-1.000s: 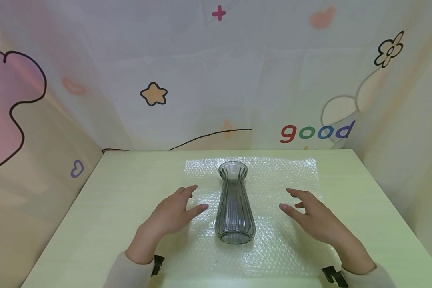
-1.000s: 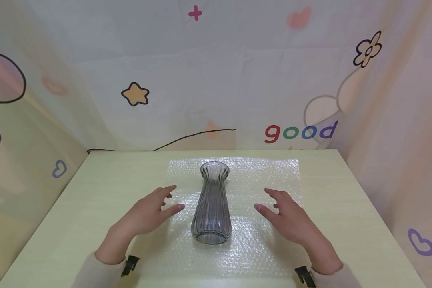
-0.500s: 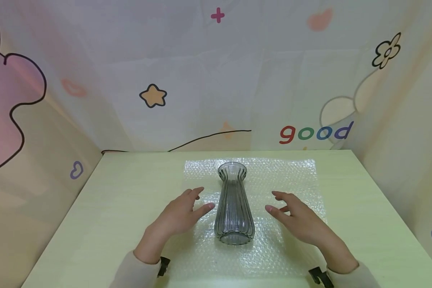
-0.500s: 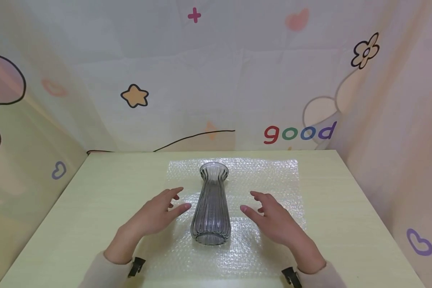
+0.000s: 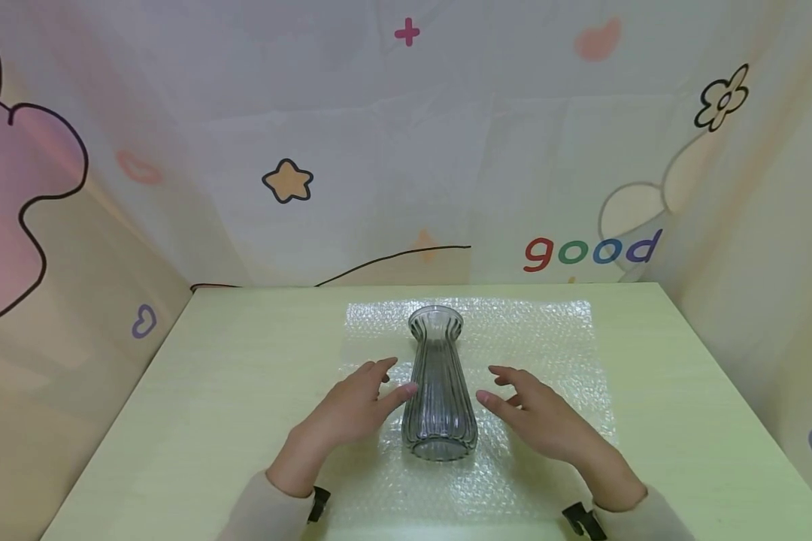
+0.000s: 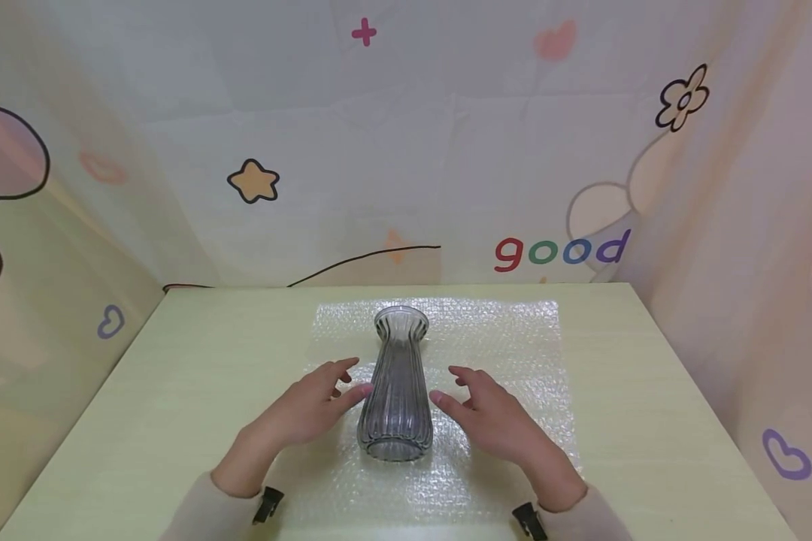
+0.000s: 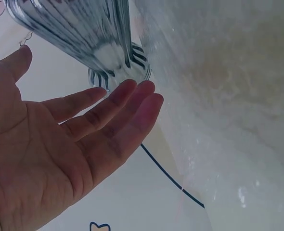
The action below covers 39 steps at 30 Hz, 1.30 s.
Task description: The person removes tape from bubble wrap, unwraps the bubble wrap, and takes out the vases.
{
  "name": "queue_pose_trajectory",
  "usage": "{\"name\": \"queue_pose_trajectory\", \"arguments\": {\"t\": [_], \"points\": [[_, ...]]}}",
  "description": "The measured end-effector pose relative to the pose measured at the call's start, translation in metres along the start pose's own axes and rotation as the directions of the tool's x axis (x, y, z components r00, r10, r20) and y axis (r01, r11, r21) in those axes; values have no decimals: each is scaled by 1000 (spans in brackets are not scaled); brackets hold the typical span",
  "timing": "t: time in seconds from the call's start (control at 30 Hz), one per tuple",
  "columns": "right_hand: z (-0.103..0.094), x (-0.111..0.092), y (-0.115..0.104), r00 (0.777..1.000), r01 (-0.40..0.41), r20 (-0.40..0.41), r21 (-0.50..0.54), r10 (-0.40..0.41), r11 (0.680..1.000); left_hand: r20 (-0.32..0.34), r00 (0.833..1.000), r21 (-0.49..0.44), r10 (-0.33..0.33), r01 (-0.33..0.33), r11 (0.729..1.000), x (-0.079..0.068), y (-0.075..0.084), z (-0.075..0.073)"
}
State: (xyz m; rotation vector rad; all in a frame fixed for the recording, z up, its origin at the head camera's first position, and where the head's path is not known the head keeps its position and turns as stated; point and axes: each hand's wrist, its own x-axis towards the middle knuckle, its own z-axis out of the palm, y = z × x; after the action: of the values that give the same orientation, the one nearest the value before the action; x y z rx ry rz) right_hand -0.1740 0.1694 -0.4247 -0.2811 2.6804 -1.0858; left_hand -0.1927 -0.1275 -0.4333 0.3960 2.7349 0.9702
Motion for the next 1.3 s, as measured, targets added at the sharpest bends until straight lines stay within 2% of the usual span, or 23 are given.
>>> {"name": "queue_pose_trajectory", "arguments": {"t": [0.43, 0.67, 1.03, 1.17, 1.3], "points": [[17, 6, -9, 1000, 7, 27, 2, -7, 1000, 26, 999, -5, 20, -20, 1000, 6, 2, 17], [25, 10, -12, 999, -23, 45, 10, 23, 1000, 48, 999, -67, 25, -22, 998, 8, 5, 20], [33, 14, -19, 998, -11, 63, 17, 10, 1000, 112, 993, -116, 28, -15, 993, 12, 7, 25], [34, 15, -19, 998, -9, 66, 24, 8, 1000, 159, 987, -202, 29, 4, 979, 12, 7, 26], [34, 17, -17, 996, -11, 93, 93, 3, 996, 189, 982, -277, 16, 37, 960, 11, 9, 25]]}}
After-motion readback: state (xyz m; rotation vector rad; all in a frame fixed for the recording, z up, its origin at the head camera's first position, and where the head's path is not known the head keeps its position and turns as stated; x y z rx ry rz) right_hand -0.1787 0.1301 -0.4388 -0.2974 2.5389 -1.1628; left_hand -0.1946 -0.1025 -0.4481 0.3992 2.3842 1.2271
